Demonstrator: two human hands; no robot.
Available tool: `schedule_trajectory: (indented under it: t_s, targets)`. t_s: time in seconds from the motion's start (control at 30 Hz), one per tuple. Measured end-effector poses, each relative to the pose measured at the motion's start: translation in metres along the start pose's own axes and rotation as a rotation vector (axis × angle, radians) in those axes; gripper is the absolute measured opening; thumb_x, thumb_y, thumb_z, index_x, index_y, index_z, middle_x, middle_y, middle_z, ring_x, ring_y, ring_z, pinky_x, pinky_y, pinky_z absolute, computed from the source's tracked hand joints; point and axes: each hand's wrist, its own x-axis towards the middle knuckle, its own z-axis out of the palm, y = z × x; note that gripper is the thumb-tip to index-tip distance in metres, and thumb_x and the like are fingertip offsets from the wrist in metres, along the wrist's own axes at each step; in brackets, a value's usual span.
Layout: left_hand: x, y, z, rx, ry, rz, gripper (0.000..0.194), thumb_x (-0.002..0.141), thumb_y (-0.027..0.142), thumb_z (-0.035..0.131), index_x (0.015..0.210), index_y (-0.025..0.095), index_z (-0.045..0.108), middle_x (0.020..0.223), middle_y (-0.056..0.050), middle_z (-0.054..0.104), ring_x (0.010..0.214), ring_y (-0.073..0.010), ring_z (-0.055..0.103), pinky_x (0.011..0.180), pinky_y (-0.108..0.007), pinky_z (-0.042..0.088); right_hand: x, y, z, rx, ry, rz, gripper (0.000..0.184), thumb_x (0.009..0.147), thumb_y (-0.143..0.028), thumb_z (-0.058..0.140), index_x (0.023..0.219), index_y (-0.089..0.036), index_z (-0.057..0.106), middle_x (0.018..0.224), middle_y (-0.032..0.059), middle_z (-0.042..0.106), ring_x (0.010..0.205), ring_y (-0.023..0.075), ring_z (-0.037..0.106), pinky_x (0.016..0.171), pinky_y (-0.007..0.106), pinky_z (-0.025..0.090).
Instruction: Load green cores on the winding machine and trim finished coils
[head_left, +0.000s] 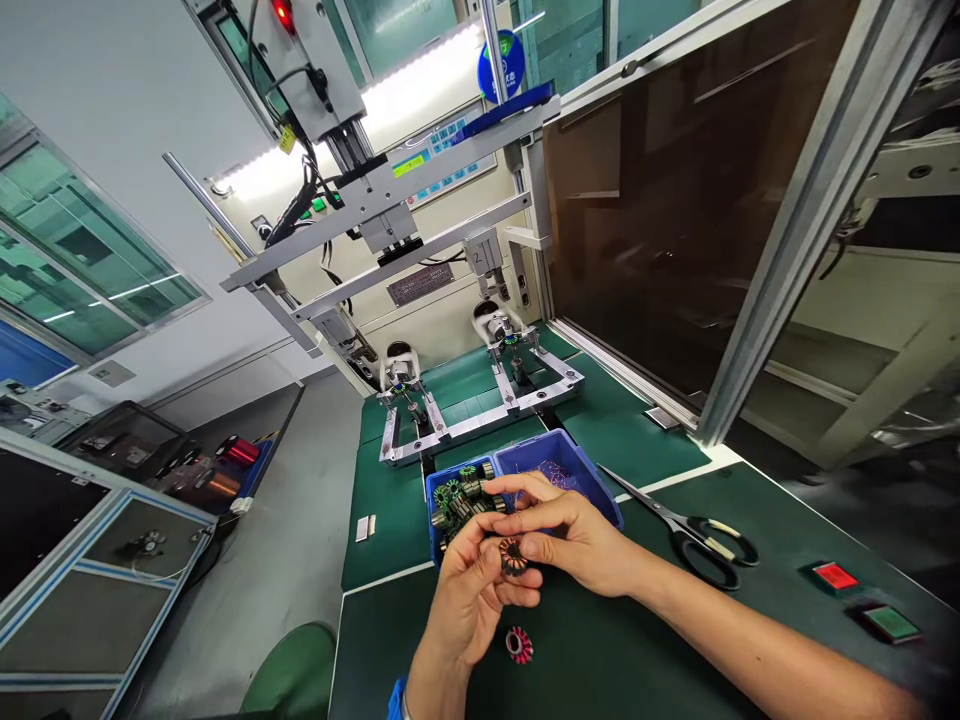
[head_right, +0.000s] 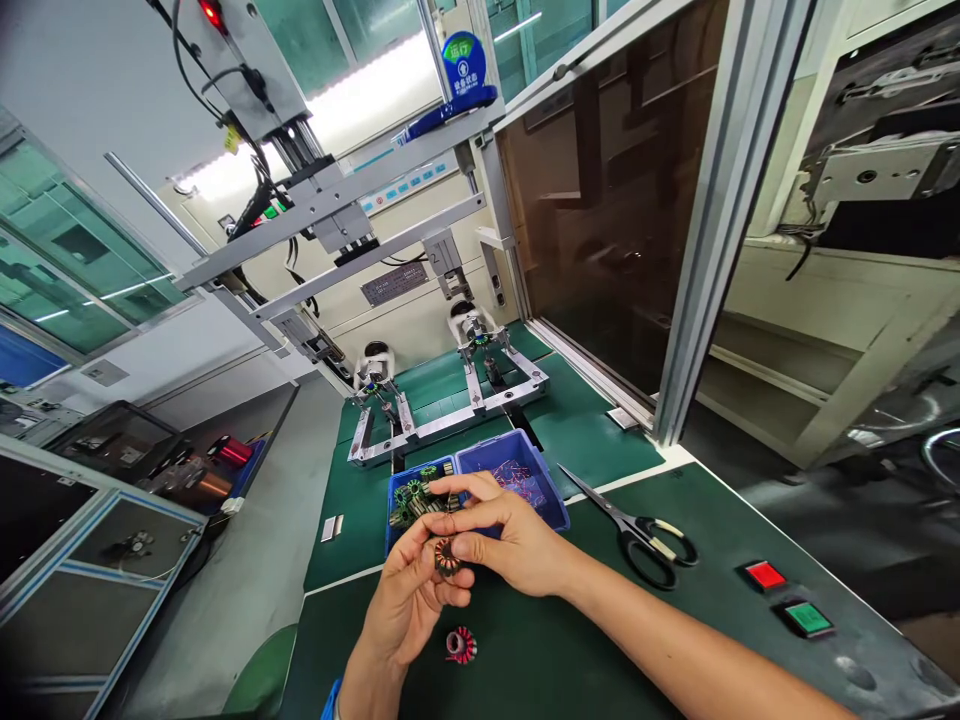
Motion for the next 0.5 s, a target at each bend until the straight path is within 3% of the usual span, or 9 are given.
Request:
schedule_trajectory:
  t_s: [0.17, 0.3, 0.5]
  targets:
    - [0.0, -0.002, 0.002, -0.007, -0.021, -0.042, 0.027, 0.09, 0.029, 0.075, 0.111, 0.013, 0.069, 0.087, -0.007, 0.073, 0.075, -0.02, 0.074, 0.065, -0.023, 0.063, -0.002, 0.0, 0.003, 0.106, -0.001, 0.028, 0.026, 0.097, -0.052, 0.071, 0.1, -0.028, 0.078, 0.132, 0.0099, 0.054, 0.122, 0.0337, 0.046, 0.103, 0.053, 0.032]
    - [0.001, -0.006, -0.001, -0.019, -0.038, -0.042, 0.03, 0.088, 0.032, 0.077, 0.11, 0.014, 0.07, 0.088, -0.007, 0.073, 0.076, -0.0209, 0.074, 0.066, -0.024, 0.064, -0.002, -0.005, 0.009, 0.074, 0.031, 0.014, 0.031, 0.101, -0.049, 0.065, 0.086, -0.022, 0.071, 0.121, 0.0089, 0.057, 0.115, 0.0305, 0.05, 0.099, 0.049, 0.034]
    - [0.001, -0.007, -0.002, 0.084, -0.05, -0.04, 0.036, 0.084, 0.039, 0.079, 0.109, 0.015, 0.072, 0.081, -0.006, 0.072, 0.07, -0.0185, 0.073, 0.062, -0.021, 0.062, -0.003, -0.009, 0.014, -0.019, 0.054, 0.019, 0.036, 0.102, -0.053, 0.059, 0.087, -0.021, 0.069, 0.117, 0.0091, 0.055, 0.111, 0.0304, 0.049, 0.098, 0.05, 0.033]
